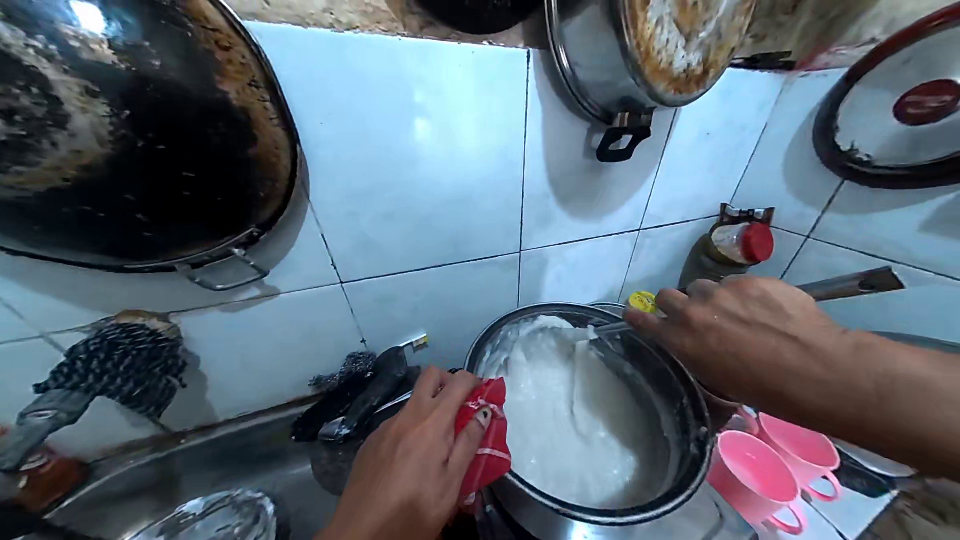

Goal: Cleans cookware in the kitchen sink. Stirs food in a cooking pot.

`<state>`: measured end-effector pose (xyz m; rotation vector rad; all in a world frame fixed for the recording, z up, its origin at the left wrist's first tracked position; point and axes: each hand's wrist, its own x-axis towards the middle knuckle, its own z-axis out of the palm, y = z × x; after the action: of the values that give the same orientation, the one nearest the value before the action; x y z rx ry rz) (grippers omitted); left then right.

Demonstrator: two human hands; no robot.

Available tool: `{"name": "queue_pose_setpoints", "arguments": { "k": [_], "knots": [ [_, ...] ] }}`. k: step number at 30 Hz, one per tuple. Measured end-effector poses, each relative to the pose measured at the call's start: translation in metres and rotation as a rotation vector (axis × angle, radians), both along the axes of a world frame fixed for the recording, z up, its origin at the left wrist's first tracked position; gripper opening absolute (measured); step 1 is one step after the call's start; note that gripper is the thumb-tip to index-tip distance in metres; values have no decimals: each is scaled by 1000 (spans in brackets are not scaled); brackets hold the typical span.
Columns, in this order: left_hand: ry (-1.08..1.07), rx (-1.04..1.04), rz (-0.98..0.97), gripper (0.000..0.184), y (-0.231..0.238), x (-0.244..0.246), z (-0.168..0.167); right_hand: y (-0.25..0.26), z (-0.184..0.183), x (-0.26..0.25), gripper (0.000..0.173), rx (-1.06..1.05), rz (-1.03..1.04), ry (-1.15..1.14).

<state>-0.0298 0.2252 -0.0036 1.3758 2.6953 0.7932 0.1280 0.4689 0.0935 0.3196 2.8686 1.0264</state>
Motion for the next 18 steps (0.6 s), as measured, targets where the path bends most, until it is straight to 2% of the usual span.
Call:
{"name": "queue_pose_setpoints", "arguments": {
  "k": [3, 5, 7, 8, 12, 14, 16, 18],
  "knots": [
    [13, -19, 10, 46, 0, 2, -4, -12, -21, 1, 37, -93, 88, -26],
    [16, -37, 21, 46, 0, 5, 0, -10, -32, 13, 37, -123, 253, -40],
    [-9, -59, 36, 46, 1, 6, 2, -3, -23, 34, 41, -150, 404, -36],
    [-29, -62, 45, 46, 1, 7, 1, -1, -10, 46, 42, -177, 412, -51],
    [-83, -53, 64, 45, 2, 7, 2, 3, 54, 76, 43, -213, 166, -148],
    [-101, -80, 66, 44, 3, 8, 5, 7, 52, 70, 41, -177, 84, -226],
    [-106, -109, 66, 43, 3, 9, 6, 14, 35, 48, 45, -141, 14, -335],
    [-111, -122, 58, 42, 4, 8, 9, 21, 21, 20, 43, -106, 46, -282]
  ]
}}
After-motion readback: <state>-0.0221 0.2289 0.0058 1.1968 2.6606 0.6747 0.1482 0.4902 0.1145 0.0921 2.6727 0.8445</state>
